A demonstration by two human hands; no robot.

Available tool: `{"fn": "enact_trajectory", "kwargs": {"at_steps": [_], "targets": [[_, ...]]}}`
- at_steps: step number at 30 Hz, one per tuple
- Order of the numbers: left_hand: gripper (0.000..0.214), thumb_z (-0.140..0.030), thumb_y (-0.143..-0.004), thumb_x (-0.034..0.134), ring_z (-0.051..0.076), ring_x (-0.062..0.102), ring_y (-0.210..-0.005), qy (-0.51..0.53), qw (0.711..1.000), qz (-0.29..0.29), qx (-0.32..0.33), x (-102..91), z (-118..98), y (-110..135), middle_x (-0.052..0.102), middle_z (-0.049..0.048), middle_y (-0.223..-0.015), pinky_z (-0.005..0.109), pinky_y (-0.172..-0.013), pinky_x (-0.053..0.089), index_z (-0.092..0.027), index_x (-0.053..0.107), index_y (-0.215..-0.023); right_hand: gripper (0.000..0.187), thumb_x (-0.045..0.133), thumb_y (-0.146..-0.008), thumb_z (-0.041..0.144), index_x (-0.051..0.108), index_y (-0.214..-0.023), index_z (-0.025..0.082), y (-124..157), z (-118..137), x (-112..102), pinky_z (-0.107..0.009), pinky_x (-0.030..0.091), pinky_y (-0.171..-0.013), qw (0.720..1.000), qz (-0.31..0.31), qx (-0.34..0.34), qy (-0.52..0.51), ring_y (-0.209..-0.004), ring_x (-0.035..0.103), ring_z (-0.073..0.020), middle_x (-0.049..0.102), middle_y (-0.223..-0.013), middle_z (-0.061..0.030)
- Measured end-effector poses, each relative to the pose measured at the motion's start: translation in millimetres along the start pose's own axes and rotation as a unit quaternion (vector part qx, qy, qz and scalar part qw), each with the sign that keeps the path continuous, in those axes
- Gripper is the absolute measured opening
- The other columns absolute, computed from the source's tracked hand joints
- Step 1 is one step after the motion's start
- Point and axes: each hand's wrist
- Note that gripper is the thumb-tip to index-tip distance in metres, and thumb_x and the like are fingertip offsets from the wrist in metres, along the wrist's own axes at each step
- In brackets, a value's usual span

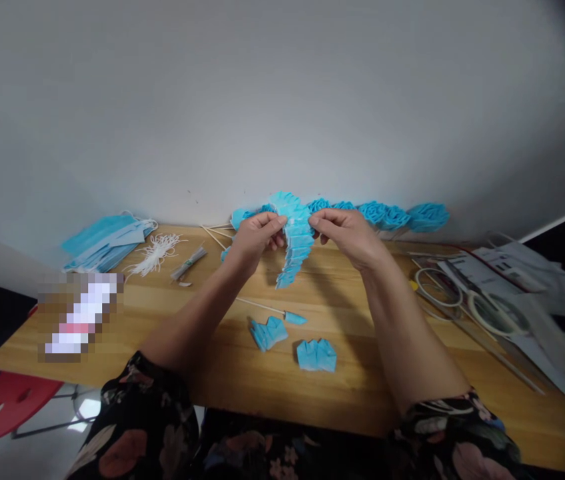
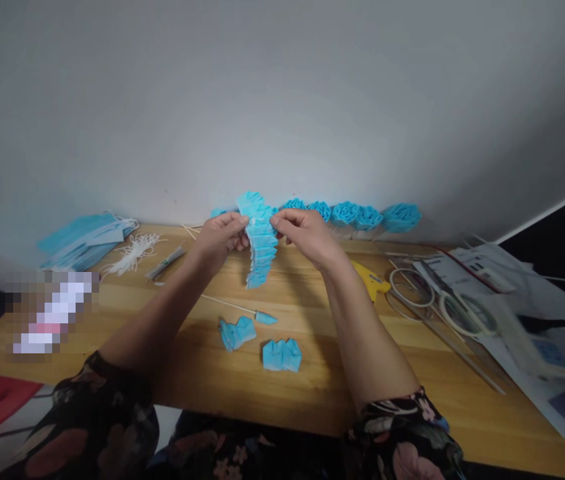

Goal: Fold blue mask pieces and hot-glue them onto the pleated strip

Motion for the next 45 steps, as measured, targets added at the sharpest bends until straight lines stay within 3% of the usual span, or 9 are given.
{"fn": "enact_trajectory", "kwargs": {"at_steps": [7, 11, 19, 25, 27, 31, 35, 38, 45], "targets": [[0.038, -0.043, -0.081, 0.082, 0.006, 0.053, -0.046, 0.015, 1.0, 0.001, 0.01, -1.3, 0, -1, 0.06, -0.0025, -0.052, 0.017, -0.047, 0.039, -0.016, 0.059, -0.069, 0.052, 0.068, -0.082, 0.068, 0.063, -0.066, 0.019, 1, 1, 1, -0.028, 0.046, -0.061, 0.999, 0.041, 0.001, 0.001, -0.068, 0.055, -0.0142, 0.059, -0.069, -0.0016], [0.04, -0.048, -0.081, 0.082, 0.008, 0.054, -0.048, 0.025, 0.999, 0.014, 0.017, 0.3, 3, 0, 0.061, -0.0018, -0.053, 0.019, -0.048, 0.04, -0.017, 0.06, -0.071, 0.051, 0.076, -0.076, 0.065, 0.055, -0.06, 0.02, 0, 1, 8, -0.027, 0.042, -0.06, 0.999, 0.037, 0.007, 0.014, -0.061, 0.045, -0.0111, 0.047, -0.06, 0.0034], [0.046, -0.058, -0.09, 0.067, 0.013, 0.059, -0.055, 0.089, 0.993, 0.072, -0.02, 4.0, 16, 0, 0.063, 0.0033, -0.064, 0.025, -0.053, 0.045, -0.016, 0.063, -0.074, 0.041, 0.075, -0.076, 0.054, 0.056, -0.062, 0.02, -1, 0, 8, -0.027, 0.039, -0.059, 1.0, 0.003, 0.003, -0.002, -0.06, 0.046, -0.0109, 0.05, -0.061, 0.0033], [0.045, -0.059, -0.09, 0.059, 0.015, 0.062, -0.059, 0.126, 0.982, 0.117, -0.075, 1.9, 4, -3, 0.066, 0.0046, -0.067, 0.026, -0.056, 0.05, -0.017, 0.062, -0.074, 0.037, 0.072, -0.077, 0.049, 0.055, -0.061, 0.02, 0, 0, 5, -0.027, 0.037, -0.059, 1.0, -0.013, -0.002, 0.015, -0.06, 0.044, -0.0111, 0.049, -0.06, 0.0031], [0.045, -0.06, -0.088, 0.06, 0.015, 0.063, -0.062, 0.108, 0.986, 0.102, -0.075, 2.2, 1, -2, 0.067, 0.0047, -0.068, 0.026, -0.056, 0.05, -0.017, 0.062, -0.075, 0.037, 0.072, -0.077, 0.048, 0.054, -0.06, 0.021, 0, 1, 5, -0.027, 0.037, -0.058, 1.0, -0.021, -0.004, 0.012, -0.06, 0.044, -0.0111, 0.048, -0.06, 0.0032], [0.035, -0.049, -0.079, 0.078, 0.011, 0.061, -0.061, -0.001, 0.999, 0.041, -0.007, 3.6, 5, 2, 0.066, 0.0015, -0.066, 0.021, -0.058, 0.046, -0.017, 0.064, -0.074, 0.038, 0.072, -0.078, 0.05, 0.055, -0.06, 0.021, 1, 3, 5, -0.027, 0.038, -0.058, 0.999, -0.022, -0.002, 0.023, -0.06, 0.044, -0.0115, 0.048, -0.059, 0.0031], [0.029, -0.04, -0.078, 0.079, 0.008, 0.055, -0.054, -0.03, 0.999, -0.001, 0.018, 3.9, 9, 3, 0.062, -0.0018, -0.059, 0.02, -0.054, 0.042, -0.017, 0.063, -0.071, 0.049, 0.067, -0.081, 0.064, 0.057, -0.06, 0.021, 0, 3, 6, -0.027, 0.042, -0.058, 1.0, -0.009, 0.005, 0.005, -0.062, 0.048, -0.013, 0.053, -0.063, -0.0001], [0.026, -0.037, -0.078, 0.078, 0.007, 0.054, -0.052, -0.027, 0.999, 0.003, 0.025, 4.3, 9, 2, 0.063, -0.0018, -0.058, 0.019, -0.053, 0.042, -0.017, 0.063, -0.07, 0.055, 0.065, -0.081, 0.071, 0.057, -0.061, 0.021, 0, 3, 8, -0.027, 0.044, -0.056, 1.0, 0.001, 0.01, -0.013, -0.062, 0.049, -0.0131, 0.053, -0.064, -0.0004], [0.025, -0.033, -0.078, 0.077, 0.008, 0.056, -0.05, -0.018, 1.0, 0.023, 0.006, 5.8, 4, 3, 0.061, -0.0029, -0.056, 0.02, -0.052, 0.043, -0.017, 0.061, -0.068, 0.046, 0.073, -0.077, 0.057, 0.053, -0.056, 0.021, 0, 2, 11, -0.026, 0.042, -0.054, 0.999, -0.034, 0.007, -0.031, -0.057, 0.047, -0.0112, 0.049, -0.058, 0.0017]]}}
Point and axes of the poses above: each hand's wrist, its own y-axis away from the middle knuckle, its own x-axis out of the palm, z = x × y
